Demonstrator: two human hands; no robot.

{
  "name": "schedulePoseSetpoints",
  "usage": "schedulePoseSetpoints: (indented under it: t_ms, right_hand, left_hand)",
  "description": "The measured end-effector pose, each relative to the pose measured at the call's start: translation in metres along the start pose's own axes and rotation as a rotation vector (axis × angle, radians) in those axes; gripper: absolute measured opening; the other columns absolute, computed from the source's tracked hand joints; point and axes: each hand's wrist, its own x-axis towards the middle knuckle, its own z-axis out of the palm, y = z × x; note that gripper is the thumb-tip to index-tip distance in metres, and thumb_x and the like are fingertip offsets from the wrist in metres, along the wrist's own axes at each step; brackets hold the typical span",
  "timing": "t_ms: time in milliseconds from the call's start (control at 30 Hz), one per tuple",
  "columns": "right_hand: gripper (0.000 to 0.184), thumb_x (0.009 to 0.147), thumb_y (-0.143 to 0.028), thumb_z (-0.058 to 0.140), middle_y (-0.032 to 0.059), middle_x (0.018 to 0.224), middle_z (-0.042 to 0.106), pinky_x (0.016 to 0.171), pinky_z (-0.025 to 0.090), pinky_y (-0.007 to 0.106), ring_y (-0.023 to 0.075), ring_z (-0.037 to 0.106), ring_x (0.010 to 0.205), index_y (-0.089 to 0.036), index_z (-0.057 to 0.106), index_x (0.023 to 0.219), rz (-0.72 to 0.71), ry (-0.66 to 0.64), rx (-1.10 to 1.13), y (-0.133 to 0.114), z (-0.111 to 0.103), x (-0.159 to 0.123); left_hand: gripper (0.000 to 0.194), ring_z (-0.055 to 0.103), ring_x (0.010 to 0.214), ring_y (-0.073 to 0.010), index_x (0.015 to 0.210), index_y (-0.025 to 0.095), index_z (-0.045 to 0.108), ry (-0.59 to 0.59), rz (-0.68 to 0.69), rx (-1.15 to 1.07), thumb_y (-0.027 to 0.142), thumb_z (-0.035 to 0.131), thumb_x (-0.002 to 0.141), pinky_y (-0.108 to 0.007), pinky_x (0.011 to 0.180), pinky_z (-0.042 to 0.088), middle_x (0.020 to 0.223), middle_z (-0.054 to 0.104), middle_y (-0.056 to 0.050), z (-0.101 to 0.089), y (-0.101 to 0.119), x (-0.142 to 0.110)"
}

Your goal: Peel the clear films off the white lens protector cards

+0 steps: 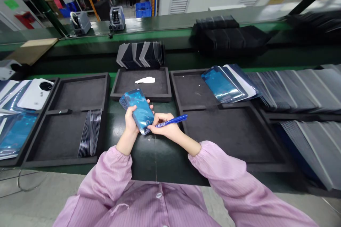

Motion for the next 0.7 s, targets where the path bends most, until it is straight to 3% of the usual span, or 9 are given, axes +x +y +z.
schedulePoseSetpoints:
  t_ms: [167, 267, 333, 400, 467, 533, 600, 700]
  right_hand:
    - [0.041, 0.064, -0.045, 0.082, -0.0046, 0.048, 0.055, 0.042, 0.034, 0.021, 0.0076, 0.044, 0.040, -0.021, 0.049, 0.056, 0.041, -0.008, 0.092, -0.001, -0.003, 0.002]
    - [0.045, 0.076, -0.065, 0.069, -0.0064, 0.045, 0.055, 0.035, 0.031, 0.020, 0.0082, 0.041, 0.033, -0.022, 0.060, 0.079, 0.097, 0.040, 0.236, -0.003, -0.013, 0.004]
    - [0.050, 0.087, -0.069, 0.056, -0.0049, 0.048, 0.059, 0.035, 0.034, 0.020, 0.0095, 0.045, 0.035, -0.021, 0.065, 0.099, 0.097, 0.128, 0.242, -0.003, -0.019, 0.006]
    - [0.049, 0.090, -0.065, 0.056, 0.0014, 0.066, 0.070, 0.046, 0.047, 0.022, 0.0129, 0.061, 0.053, -0.021, 0.068, 0.107, 0.044, 0.225, 0.126, -0.003, -0.022, 0.007]
    - [0.052, 0.079, -0.060, 0.073, 0.0093, 0.104, 0.075, 0.067, 0.058, 0.028, 0.0212, 0.071, 0.090, -0.022, 0.068, 0.115, -0.020, 0.265, 0.004, 0.000, -0.022, 0.008]
    - [0.084, 0.062, -0.054, 0.089, 0.0137, 0.139, 0.061, 0.086, 0.059, 0.037, 0.0303, 0.063, 0.121, -0.025, 0.058, 0.135, -0.035, 0.225, -0.027, 0.005, -0.020, 0.009]
    - [0.110, 0.054, -0.051, 0.093, 0.0167, 0.148, 0.053, 0.094, 0.057, 0.044, 0.0344, 0.061, 0.126, -0.025, 0.044, 0.148, 0.002, 0.168, 0.011, 0.012, -0.018, 0.010]
    - [0.110, 0.056, -0.051, 0.093, 0.0160, 0.132, 0.064, 0.099, 0.054, 0.048, 0.0334, 0.067, 0.114, -0.023, 0.041, 0.150, 0.033, 0.183, 0.054, 0.021, -0.018, 0.014]
  left_hand:
    - [0.047, 0.074, 0.099, -0.0335, 0.103, 0.011, 0.071, 0.011, 0.003, 0.016, 0.042, 0.055, 0.071, -0.046, 0.090, 0.057, 0.094, 0.078, -0.013, 0.000, 0.002, 0.000]
    - [0.049, 0.074, 0.096, -0.0327, 0.105, 0.010, 0.071, 0.017, -0.018, 0.005, 0.043, 0.056, 0.072, -0.044, 0.087, 0.058, 0.090, 0.079, -0.013, -0.001, 0.004, 0.000]
    - [0.046, 0.074, 0.097, -0.0339, 0.103, 0.010, 0.070, 0.042, -0.034, 0.000, 0.043, 0.058, 0.072, -0.045, 0.088, 0.058, 0.088, 0.078, -0.014, -0.002, 0.005, -0.001]
    - [0.043, 0.074, 0.096, -0.0361, 0.100, 0.010, 0.069, 0.063, -0.073, 0.012, 0.042, 0.061, 0.071, -0.049, 0.089, 0.058, 0.086, 0.078, -0.015, -0.003, 0.005, -0.001]
    - [0.043, 0.075, 0.096, -0.0369, 0.099, 0.009, 0.068, 0.058, -0.118, 0.035, 0.041, 0.065, 0.071, -0.051, 0.091, 0.058, 0.086, 0.078, -0.016, -0.003, 0.002, -0.001]
    - [0.044, 0.075, 0.095, -0.0359, 0.102, 0.008, 0.069, 0.041, -0.136, 0.059, 0.040, 0.069, 0.071, -0.050, 0.093, 0.057, 0.090, 0.078, -0.016, 0.000, -0.003, -0.002]
    - [0.046, 0.075, 0.093, -0.0343, 0.104, 0.009, 0.069, 0.037, -0.131, 0.083, 0.040, 0.074, 0.071, -0.049, 0.094, 0.057, 0.093, 0.079, -0.015, 0.002, -0.008, -0.003]
    - [0.047, 0.076, 0.085, -0.0302, 0.102, 0.011, 0.069, 0.054, -0.099, 0.116, 0.035, 0.083, 0.064, -0.045, 0.089, 0.059, 0.090, 0.079, -0.011, 0.005, -0.012, -0.005]
